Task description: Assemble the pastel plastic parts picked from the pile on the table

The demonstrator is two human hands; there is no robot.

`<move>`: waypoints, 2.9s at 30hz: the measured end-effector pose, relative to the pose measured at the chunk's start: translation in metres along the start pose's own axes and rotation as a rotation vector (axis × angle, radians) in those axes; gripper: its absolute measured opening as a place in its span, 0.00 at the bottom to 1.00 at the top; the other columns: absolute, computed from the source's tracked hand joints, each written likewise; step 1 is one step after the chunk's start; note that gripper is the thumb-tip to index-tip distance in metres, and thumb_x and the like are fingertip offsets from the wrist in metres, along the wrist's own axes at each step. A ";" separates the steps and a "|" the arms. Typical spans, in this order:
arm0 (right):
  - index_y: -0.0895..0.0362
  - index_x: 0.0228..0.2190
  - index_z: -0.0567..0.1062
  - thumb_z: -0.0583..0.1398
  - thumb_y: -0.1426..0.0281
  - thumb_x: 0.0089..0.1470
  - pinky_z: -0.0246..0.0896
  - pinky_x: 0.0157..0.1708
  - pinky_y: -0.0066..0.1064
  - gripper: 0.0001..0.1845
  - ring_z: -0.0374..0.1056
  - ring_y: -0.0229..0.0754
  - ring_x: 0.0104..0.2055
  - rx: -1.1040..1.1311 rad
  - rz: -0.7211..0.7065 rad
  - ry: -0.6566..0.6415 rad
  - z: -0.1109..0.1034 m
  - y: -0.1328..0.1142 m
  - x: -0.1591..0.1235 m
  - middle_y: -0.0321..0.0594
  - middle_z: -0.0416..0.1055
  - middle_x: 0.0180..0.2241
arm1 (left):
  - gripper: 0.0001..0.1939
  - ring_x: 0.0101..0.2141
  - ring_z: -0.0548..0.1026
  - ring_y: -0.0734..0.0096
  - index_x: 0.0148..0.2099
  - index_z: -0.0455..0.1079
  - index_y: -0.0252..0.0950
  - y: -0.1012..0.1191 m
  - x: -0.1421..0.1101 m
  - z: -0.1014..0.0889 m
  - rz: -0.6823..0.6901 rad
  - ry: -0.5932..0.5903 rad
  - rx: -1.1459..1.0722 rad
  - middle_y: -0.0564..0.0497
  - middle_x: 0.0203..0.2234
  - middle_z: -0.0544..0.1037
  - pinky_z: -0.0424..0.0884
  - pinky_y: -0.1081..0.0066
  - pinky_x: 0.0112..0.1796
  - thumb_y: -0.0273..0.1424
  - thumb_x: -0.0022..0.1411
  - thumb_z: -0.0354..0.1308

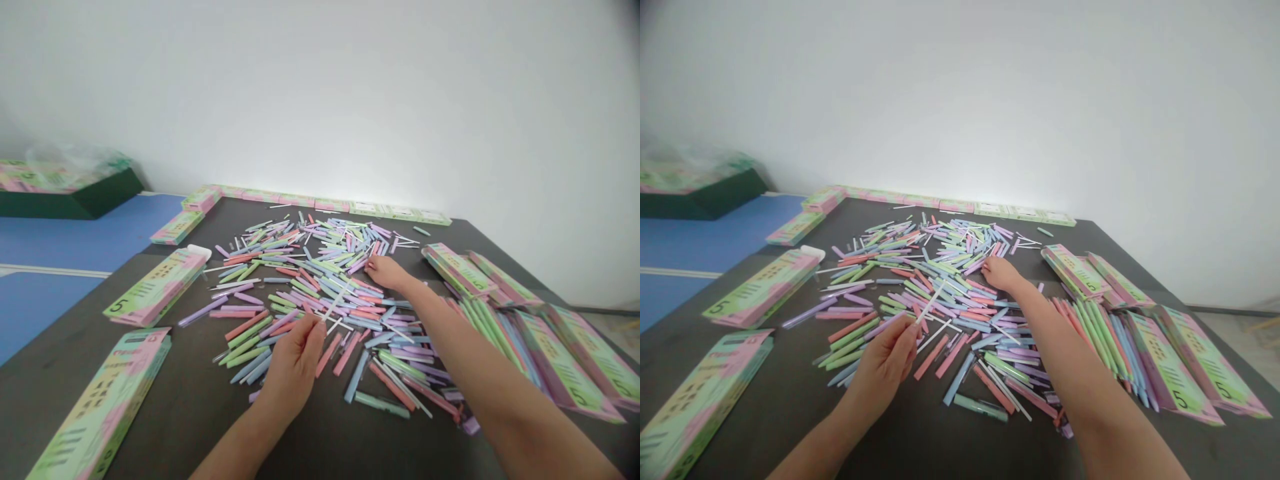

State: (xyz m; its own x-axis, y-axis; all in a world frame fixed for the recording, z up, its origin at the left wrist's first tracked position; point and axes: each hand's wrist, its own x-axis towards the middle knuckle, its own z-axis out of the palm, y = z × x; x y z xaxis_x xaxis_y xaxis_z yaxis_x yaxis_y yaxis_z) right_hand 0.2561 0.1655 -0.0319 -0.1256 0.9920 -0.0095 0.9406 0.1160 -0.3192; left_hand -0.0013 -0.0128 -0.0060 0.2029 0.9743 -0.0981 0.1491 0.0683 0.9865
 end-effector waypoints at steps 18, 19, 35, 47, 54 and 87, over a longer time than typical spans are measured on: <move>0.57 0.36 0.72 0.62 0.60 0.49 0.36 0.10 0.20 0.15 0.43 0.25 0.13 1.345 -0.005 0.338 -0.029 -0.094 -0.134 0.35 0.74 0.27 | 0.17 0.18 0.55 0.79 0.29 0.57 0.37 0.006 -0.006 0.004 0.082 -0.111 0.012 0.60 0.17 0.55 0.51 0.76 0.19 0.42 0.66 0.44; 0.56 0.36 0.72 0.62 0.60 0.50 0.36 0.10 0.20 0.14 0.43 0.26 0.13 1.373 -0.013 0.367 -0.030 -0.098 -0.142 0.35 0.74 0.27 | 0.17 0.18 0.55 0.79 0.29 0.57 0.37 0.007 -0.007 0.004 0.090 -0.124 0.020 0.59 0.17 0.55 0.51 0.76 0.19 0.42 0.66 0.44; 0.54 0.35 0.74 0.63 0.64 0.52 0.37 0.11 0.22 0.09 0.44 0.26 0.13 1.399 -0.141 0.488 -0.034 -0.107 -0.180 0.37 0.76 0.27 | 0.17 0.19 0.56 0.79 0.28 0.59 0.36 0.011 -0.017 0.009 0.158 -0.227 0.115 0.58 0.18 0.58 0.52 0.76 0.20 0.41 0.66 0.45; 0.52 0.34 0.76 0.63 0.64 0.52 0.48 0.12 0.23 0.07 0.54 0.29 0.14 1.301 -0.175 0.540 -0.038 -0.109 -0.183 0.37 0.76 0.26 | 0.17 0.19 0.55 0.78 0.26 0.60 0.36 0.015 -0.018 0.010 0.148 -0.198 0.083 0.58 0.16 0.58 0.51 0.75 0.19 0.40 0.65 0.46; 0.54 0.33 0.78 0.63 0.68 0.52 0.52 0.14 0.24 0.06 0.51 0.28 0.13 1.210 -0.197 0.468 -0.040 -0.111 -0.186 0.37 0.75 0.23 | 0.17 0.19 0.56 0.78 0.28 0.60 0.37 0.014 -0.018 0.010 0.148 -0.219 0.099 0.58 0.17 0.58 0.52 0.76 0.20 0.40 0.66 0.45; 0.55 0.23 0.67 0.56 0.59 0.57 0.60 0.29 0.27 0.15 0.57 0.35 0.27 1.664 -0.157 0.540 -0.052 -0.099 -0.172 0.34 0.56 0.26 | 0.17 0.19 0.55 0.80 0.29 0.59 0.36 0.007 -0.014 0.010 0.168 -0.290 0.136 0.59 0.18 0.56 0.51 0.76 0.21 0.40 0.67 0.43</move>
State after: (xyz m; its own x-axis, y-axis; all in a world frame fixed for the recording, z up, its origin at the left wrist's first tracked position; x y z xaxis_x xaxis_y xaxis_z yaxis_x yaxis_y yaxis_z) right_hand 0.2010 -0.0137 0.0506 0.2581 0.9212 0.2910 -0.4066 0.3768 -0.8323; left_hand 0.0061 -0.0284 0.0007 0.4989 0.8666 0.0119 0.2135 -0.1361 0.9674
